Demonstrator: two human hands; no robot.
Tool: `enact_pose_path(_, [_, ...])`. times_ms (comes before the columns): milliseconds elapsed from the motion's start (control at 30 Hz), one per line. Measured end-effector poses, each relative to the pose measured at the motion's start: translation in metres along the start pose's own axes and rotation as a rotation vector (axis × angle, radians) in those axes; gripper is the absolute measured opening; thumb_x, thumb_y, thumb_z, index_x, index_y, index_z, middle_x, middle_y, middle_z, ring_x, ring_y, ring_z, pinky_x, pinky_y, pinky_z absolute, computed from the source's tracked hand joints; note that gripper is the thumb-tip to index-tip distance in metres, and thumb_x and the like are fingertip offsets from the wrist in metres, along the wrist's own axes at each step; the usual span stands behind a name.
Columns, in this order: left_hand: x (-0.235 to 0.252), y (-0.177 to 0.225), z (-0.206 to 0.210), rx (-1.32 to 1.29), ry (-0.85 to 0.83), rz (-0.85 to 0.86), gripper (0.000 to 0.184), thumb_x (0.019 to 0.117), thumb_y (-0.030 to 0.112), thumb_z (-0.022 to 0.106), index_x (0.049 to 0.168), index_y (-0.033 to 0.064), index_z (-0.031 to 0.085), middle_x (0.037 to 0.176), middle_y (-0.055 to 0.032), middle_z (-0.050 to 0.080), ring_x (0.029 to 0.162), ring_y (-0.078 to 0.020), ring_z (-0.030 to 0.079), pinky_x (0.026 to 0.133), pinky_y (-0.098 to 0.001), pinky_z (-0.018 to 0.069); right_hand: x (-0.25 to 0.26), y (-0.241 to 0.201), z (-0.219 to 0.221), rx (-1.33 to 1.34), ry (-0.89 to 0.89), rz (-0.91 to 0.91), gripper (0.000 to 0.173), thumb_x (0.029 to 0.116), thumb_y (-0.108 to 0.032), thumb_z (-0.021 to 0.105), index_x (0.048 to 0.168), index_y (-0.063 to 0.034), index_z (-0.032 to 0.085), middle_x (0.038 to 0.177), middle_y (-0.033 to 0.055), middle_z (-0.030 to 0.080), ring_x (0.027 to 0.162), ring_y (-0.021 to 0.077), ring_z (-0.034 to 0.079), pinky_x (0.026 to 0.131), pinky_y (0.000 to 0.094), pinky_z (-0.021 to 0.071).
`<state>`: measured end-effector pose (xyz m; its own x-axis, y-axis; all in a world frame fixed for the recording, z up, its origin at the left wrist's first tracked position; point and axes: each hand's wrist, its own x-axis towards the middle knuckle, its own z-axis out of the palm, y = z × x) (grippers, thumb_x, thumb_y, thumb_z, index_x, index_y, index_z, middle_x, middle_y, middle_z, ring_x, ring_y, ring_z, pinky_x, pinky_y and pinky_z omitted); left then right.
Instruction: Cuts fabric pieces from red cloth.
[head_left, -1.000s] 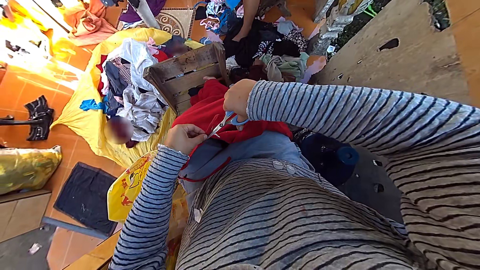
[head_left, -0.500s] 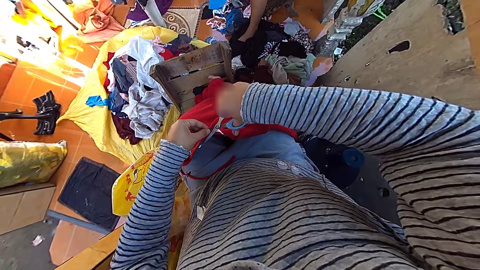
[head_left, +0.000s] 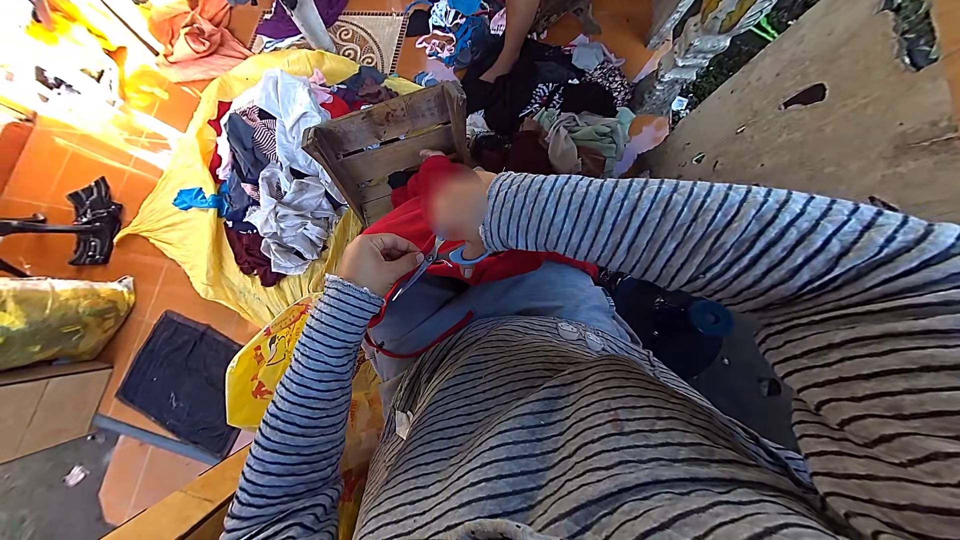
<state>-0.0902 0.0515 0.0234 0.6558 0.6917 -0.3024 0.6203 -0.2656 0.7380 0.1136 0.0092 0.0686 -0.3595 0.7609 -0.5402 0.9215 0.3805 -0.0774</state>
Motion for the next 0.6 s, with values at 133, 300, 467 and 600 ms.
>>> enact_pose_path(133, [0.0,0.0,0.002,-0.004,0.002,-0.02,0.009,0.091,0.016,0.078,0.095,0.0084,0.077,0.083,-0.0027,0.075,0.075,-0.0075,0.069,0.076,-0.0321,0.0576,-0.002,-0.003,-0.007,-0.014,-0.043,-0.004,0.034,0.0877,-0.027,0.08,0.108,-0.0008,0.071,0.117,0.0195,0.066,0.112,0.0399,0.063,0.085,0.0577,0.0522])
enact_pose_path(300, [0.001,-0.003,0.001,-0.017,0.016,-0.012,0.011,0.0917,0.016,0.077,0.097,0.0075,0.076,0.085,-0.0029,0.075,0.075,-0.0078,0.069,0.077,-0.032,0.0573,-0.002,-0.001,-0.005,-0.013,-0.04,0.001,0.032,0.0883,-0.024,0.08,0.108,-0.0009,0.07,0.113,0.0199,0.067,0.107,0.0402,0.065,0.082,0.0587,0.0523])
enact_pose_path(467, [-0.011,-0.02,-0.007,0.0,-0.008,-0.048,0.014,0.0896,0.016,0.08,0.099,0.0066,0.075,0.085,-0.0044,0.074,0.076,-0.0121,0.069,0.077,-0.0367,0.0576,-0.001,0.009,0.0,-0.001,-0.037,0.034,0.034,0.0889,-0.028,0.08,0.108,-0.0011,0.071,0.113,0.0198,0.067,0.108,0.0398,0.065,0.084,0.0585,0.052])
enact_pose_path(600, [-0.022,-0.027,-0.009,0.104,0.01,-0.074,0.011,0.0915,0.017,0.078,0.099,0.0093,0.077,0.088,-0.0043,0.076,0.079,-0.0144,0.071,0.081,-0.0427,0.0569,-0.001,0.008,-0.001,-0.002,-0.052,0.039,0.033,0.0892,-0.028,0.08,0.108,-0.0017,0.071,0.114,0.0194,0.067,0.109,0.0395,0.065,0.085,0.0581,0.0523])
